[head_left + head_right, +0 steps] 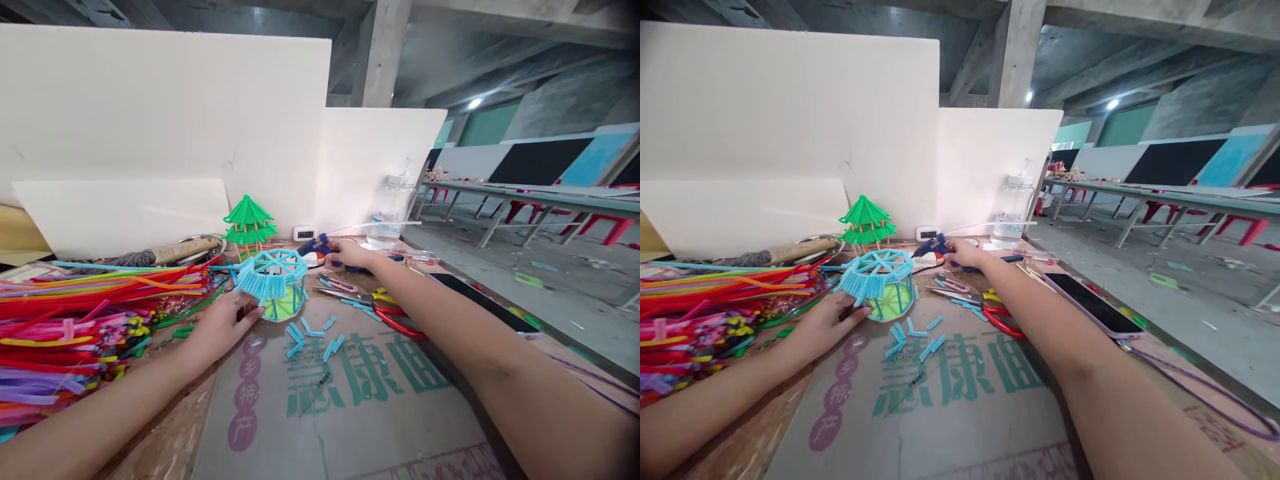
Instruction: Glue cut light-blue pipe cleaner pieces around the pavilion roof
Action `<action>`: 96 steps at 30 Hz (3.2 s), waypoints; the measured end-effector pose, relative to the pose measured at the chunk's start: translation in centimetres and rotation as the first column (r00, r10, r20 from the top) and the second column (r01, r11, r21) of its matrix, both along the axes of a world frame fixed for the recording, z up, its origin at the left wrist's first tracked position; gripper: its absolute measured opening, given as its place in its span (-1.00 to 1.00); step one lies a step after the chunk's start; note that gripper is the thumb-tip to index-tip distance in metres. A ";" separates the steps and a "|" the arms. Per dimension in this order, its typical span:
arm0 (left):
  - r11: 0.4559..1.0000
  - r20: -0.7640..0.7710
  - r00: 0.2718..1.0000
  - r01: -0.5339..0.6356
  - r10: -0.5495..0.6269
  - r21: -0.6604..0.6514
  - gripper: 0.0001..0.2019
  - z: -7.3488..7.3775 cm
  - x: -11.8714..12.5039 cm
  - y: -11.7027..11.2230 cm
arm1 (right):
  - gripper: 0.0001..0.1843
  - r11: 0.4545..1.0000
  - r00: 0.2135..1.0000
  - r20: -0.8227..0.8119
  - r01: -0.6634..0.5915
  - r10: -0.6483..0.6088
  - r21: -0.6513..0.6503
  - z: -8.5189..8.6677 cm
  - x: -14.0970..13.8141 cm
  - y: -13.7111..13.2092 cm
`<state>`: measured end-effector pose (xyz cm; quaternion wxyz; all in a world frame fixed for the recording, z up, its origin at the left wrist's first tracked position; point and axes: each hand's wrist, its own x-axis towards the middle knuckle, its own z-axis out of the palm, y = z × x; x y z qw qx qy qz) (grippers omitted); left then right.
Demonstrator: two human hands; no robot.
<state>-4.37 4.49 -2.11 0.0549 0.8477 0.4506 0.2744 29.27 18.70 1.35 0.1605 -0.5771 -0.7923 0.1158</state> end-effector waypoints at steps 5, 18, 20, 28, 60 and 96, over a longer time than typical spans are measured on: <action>1.000 -0.028 1.000 -0.002 0.003 0.017 -0.65 0.0 0.0 0.0 | -0.63 0.997 0.998 -0.014 0.060 -0.060 0.055 0.0 0.5 -0.3; 1.000 -0.008 1.000 -0.010 0.010 0.003 -0.67 0.0 -0.1 0.0 | -0.67 0.994 0.983 0.168 0.065 -0.079 0.088 0.8 0.1 -1.7; 1.000 0.000 1.000 0.005 -0.005 -0.006 -0.69 0.0 -0.1 0.0 | -0.64 0.993 0.976 0.204 0.057 -0.077 0.103 1.1 0.1 -2.3; 1.000 0.020 1.000 -0.013 0.012 0.018 -0.68 0.0 0.0 -0.1 | -0.60 0.989 0.935 0.338 0.065 -0.107 0.132 2.1 -0.3 -3.6; 0.999 -0.009 1.000 0.009 -0.009 0.036 -0.74 0.2 -0.1 -0.3 | -0.85 0.935 0.728 -0.617 -0.352 0.299 0.038 4.4 -5.7 -18.7; 1.000 -0.061 0.998 0.021 -0.021 -0.001 -0.69 0.5 0.3 -0.7 | -0.74 0.985 0.443 -0.890 -0.172 0.110 0.036 0.0 -11.4 -18.8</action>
